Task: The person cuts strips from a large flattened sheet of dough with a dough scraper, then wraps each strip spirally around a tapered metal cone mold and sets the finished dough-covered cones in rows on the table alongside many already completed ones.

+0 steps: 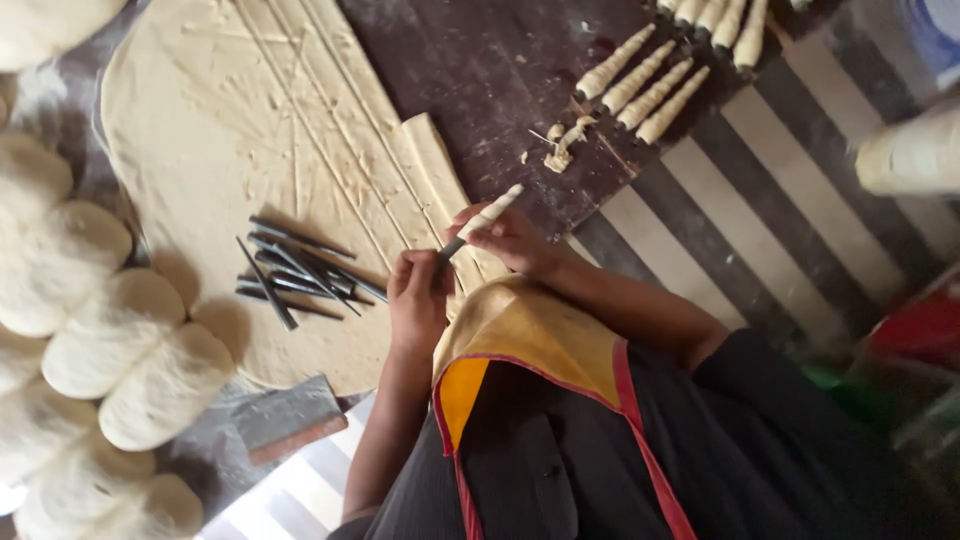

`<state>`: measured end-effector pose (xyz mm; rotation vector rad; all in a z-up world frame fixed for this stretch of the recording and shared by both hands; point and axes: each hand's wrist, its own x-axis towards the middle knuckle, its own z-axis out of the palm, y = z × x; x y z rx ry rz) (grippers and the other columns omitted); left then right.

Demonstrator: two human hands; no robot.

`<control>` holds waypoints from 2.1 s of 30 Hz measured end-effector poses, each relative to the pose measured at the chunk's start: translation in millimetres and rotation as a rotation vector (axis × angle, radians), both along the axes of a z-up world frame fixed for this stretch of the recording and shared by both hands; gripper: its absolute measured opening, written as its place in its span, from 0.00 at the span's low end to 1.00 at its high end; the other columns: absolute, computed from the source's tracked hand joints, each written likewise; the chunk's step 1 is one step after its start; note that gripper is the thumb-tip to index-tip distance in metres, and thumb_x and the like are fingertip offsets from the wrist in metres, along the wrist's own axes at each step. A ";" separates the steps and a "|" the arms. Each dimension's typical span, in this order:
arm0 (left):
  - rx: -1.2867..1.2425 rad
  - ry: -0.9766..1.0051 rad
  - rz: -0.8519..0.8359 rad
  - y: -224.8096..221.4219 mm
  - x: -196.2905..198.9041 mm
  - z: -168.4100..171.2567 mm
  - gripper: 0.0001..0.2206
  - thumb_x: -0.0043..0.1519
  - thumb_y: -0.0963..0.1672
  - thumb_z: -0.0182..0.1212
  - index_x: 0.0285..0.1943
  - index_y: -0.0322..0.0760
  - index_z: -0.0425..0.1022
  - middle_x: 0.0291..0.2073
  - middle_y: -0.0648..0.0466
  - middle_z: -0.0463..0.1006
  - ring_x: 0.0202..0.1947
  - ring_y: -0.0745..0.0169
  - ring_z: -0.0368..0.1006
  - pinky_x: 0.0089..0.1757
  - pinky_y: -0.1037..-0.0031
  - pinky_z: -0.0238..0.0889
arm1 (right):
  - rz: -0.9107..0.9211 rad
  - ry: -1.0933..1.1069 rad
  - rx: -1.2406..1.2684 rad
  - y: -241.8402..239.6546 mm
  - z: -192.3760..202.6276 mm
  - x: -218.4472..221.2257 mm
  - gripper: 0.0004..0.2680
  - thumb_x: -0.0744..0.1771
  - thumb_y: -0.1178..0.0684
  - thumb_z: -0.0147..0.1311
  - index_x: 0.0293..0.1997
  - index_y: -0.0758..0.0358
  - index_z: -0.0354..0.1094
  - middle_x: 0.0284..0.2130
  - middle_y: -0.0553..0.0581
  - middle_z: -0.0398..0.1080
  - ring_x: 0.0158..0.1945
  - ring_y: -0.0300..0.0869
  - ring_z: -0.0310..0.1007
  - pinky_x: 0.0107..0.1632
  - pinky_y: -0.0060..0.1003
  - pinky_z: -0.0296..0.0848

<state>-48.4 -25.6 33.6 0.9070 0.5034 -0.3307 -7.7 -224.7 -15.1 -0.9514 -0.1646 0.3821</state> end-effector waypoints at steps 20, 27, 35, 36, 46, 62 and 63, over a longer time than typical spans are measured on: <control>-0.056 -0.106 -0.009 -4.0 6.5 -15.4 0.04 0.70 0.41 0.54 0.49 0.32 0.70 0.33 0.50 0.76 0.30 0.63 0.72 0.33 0.73 0.66 | -0.013 -0.149 -0.108 3.4 7.1 7.6 0.10 0.72 0.58 0.52 0.60 0.69 0.65 0.52 0.62 0.75 0.58 0.44 0.74 0.63 0.42 0.72; -0.096 -0.145 0.004 -5.3 9.3 -22.7 0.04 0.69 0.41 0.54 0.46 0.32 0.69 0.32 0.50 0.76 0.30 0.62 0.72 0.34 0.72 0.67 | -0.007 -0.178 -0.160 3.8 4.7 10.3 0.11 0.72 0.57 0.52 0.60 0.70 0.65 0.51 0.62 0.75 0.56 0.43 0.74 0.60 0.40 0.73; -0.048 -0.156 0.011 -3.6 16.5 -22.3 0.05 0.69 0.41 0.54 0.45 0.32 0.71 0.30 0.48 0.77 0.27 0.62 0.71 0.32 0.72 0.66 | -0.006 -0.206 -0.182 5.8 16.1 13.2 0.11 0.72 0.56 0.51 0.59 0.70 0.66 0.49 0.60 0.76 0.55 0.41 0.75 0.59 0.38 0.73; -0.039 -0.188 0.014 -5.0 16.9 -19.2 0.04 0.69 0.41 0.55 0.46 0.32 0.71 0.31 0.49 0.77 0.28 0.63 0.71 0.33 0.72 0.66 | 0.012 -0.170 -0.186 6.8 19.9 13.9 0.11 0.71 0.55 0.51 0.59 0.69 0.64 0.50 0.59 0.75 0.55 0.40 0.75 0.59 0.38 0.74; -0.034 -0.139 0.013 -6.8 15.0 -15.3 0.04 0.67 0.41 0.55 0.46 0.33 0.70 0.33 0.51 0.78 0.32 0.62 0.74 0.35 0.72 0.70 | 0.019 -0.131 -0.200 9.0 1.3 16.2 0.13 0.71 0.53 0.54 0.61 0.69 0.63 0.50 0.58 0.75 0.56 0.40 0.74 0.60 0.39 0.73; -0.065 -0.153 0.027 -7.6 4.8 -19.3 0.04 0.70 0.41 0.56 0.47 0.33 0.68 0.34 0.50 0.76 0.32 0.63 0.73 0.35 0.73 0.69 | 0.103 -0.144 -0.172 8.1 20.8 12.2 0.11 0.71 0.58 0.51 0.61 0.68 0.60 0.52 0.57 0.73 0.55 0.37 0.72 0.58 0.35 0.73; -0.034 -0.202 0.018 -7.6 4.4 -22.9 0.04 0.70 0.40 0.56 0.48 0.33 0.68 0.34 0.49 0.76 0.32 0.63 0.72 0.35 0.72 0.69 | 0.109 -0.197 -0.176 7.6 19.9 11.5 0.12 0.71 0.59 0.52 0.62 0.69 0.61 0.51 0.58 0.73 0.54 0.38 0.72 0.58 0.35 0.73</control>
